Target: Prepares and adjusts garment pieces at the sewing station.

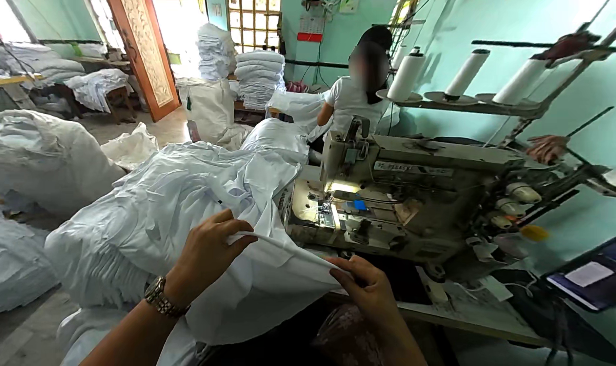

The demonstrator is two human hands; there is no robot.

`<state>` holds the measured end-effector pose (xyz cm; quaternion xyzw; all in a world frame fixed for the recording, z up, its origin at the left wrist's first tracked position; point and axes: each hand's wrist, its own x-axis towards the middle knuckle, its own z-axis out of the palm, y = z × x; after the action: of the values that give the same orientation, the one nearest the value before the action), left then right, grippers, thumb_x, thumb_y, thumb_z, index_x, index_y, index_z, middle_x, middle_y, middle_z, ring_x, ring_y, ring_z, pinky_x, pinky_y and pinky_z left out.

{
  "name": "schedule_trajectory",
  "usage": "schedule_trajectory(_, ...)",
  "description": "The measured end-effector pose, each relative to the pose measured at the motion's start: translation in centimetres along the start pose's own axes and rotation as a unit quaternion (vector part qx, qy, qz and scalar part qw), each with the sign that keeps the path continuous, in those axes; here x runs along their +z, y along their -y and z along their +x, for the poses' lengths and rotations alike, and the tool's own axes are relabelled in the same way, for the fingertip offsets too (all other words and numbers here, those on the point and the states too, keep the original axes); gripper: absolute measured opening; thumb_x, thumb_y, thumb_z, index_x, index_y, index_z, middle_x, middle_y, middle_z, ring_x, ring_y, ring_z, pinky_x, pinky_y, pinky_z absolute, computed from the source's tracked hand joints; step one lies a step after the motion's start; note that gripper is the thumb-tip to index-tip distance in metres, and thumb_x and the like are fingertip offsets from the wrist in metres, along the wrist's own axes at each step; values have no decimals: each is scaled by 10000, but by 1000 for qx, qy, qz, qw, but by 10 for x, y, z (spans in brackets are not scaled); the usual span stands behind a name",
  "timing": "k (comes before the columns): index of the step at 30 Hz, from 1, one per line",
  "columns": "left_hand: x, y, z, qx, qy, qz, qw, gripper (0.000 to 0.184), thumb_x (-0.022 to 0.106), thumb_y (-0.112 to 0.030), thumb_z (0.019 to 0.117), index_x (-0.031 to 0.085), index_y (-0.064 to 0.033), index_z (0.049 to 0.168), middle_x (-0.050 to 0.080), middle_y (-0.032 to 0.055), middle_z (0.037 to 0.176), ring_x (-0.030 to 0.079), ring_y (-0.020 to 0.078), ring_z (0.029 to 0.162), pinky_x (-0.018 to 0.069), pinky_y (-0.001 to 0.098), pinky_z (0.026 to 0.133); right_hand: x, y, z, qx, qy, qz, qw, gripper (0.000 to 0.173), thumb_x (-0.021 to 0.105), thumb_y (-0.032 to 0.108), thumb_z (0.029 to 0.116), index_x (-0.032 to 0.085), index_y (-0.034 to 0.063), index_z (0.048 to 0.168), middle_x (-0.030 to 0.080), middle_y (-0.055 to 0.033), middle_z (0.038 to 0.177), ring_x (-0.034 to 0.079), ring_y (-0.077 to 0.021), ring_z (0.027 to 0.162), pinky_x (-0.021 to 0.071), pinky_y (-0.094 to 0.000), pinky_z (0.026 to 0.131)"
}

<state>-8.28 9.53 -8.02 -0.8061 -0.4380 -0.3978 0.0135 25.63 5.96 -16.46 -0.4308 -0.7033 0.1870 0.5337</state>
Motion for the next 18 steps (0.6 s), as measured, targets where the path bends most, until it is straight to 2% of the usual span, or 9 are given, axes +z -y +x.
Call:
schedule_trajectory(3, -2, 0, -2, -4, 25, 13, 1000, 277, 651, -455, 968, 781, -210, 978, 616, -24, 798, 596, 83, 741, 508, 286, 672, 0, -3, 0, -8, 15, -5, 1000, 191, 708, 358, 948, 812, 290, 1094, 586, 99, 765, 512, 43, 685, 427, -115, 600)
schedule_trajectory(6, -6, -1, -2, -40, 94, -7, 995, 261, 665, -422, 960, 778, -188, 987, 631, -16, 830, 613, 104, 781, 522, 334, 711, 1, -5, -5, 3, 59, 13, 998, 193, 698, 343, 949, 821, 236, 1050, 623, 93, 778, 551, 39, 705, 469, -127, 627)
schedule_trajectory(8, -15, -6, -1, -31, 78, -86, 993, 226, 704, -381, 942, 779, -168, 955, 622, -56, 813, 566, 15, 757, 478, 217, 690, -3, -3, -8, 5, 128, 97, 987, 170, 713, 291, 944, 809, 160, 995, 669, 75, 800, 583, 32, 727, 493, -136, 650)
schedule_trajectory(10, -24, -12, 10, 4, 47, -164, 985, 205, 735, -337, 931, 770, -135, 933, 634, -83, 818, 557, -63, 767, 467, 111, 689, -5, 0, -4, 14, 146, 186, 972, 128, 717, 273, 955, 787, 170, 987, 681, 92, 836, 596, 42, 754, 501, -131, 668)
schedule_trajectory(11, -20, -8, 16, -2, 56, -155, 986, 199, 738, -310, 925, 774, -114, 939, 661, -54, 833, 590, -26, 783, 501, 154, 714, -2, -2, -2, 32, 123, 190, 974, 98, 716, 244, 950, 776, 172, 979, 696, 97, 853, 619, 40, 762, 529, -145, 685)
schedule_trajectory(13, 8, 11, 22, -63, 156, -90, 982, 219, 713, -284, 952, 774, -77, 990, 701, 71, 916, 663, 170, 871, 558, 401, 811, 9, -15, 0, 70, 86, 129, 985, 130, 718, 203, 934, 785, 95, 962, 699, 40, 828, 639, -17, 755, 555, -208, 708)
schedule_trajectory(14, 22, 19, 22, -82, 199, -71, 974, 246, 694, -294, 968, 770, -67, 1026, 703, 116, 963, 675, 245, 928, 554, 495, 863, 13, -22, -1, 78, 89, 102, 988, 147, 721, 199, 926, 788, 71, 951, 701, 16, 827, 646, -34, 770, 561, -226, 731)
schedule_trajectory(15, 29, 21, 26, -81, 202, -61, 974, 257, 686, -313, 970, 770, -77, 1031, 699, 119, 962, 673, 260, 930, 551, 508, 864, 14, -25, 1, 75, 95, 101, 988, 143, 728, 207, 924, 785, 76, 928, 708, 17, 839, 654, -28, 779, 568, -217, 730)
schedule_trajectory(18, 26, 12, 31, -46, 120, -58, 990, 222, 696, -332, 958, 783, -129, 978, 672, 43, 861, 635, 160, 808, 539, 372, 754, 13, -28, -4, 65, 91, 106, 988, 146, 749, 241, 918, 807, 108, 915, 725, 10, 1020, 666, -41, 932, 573, -216, 795)
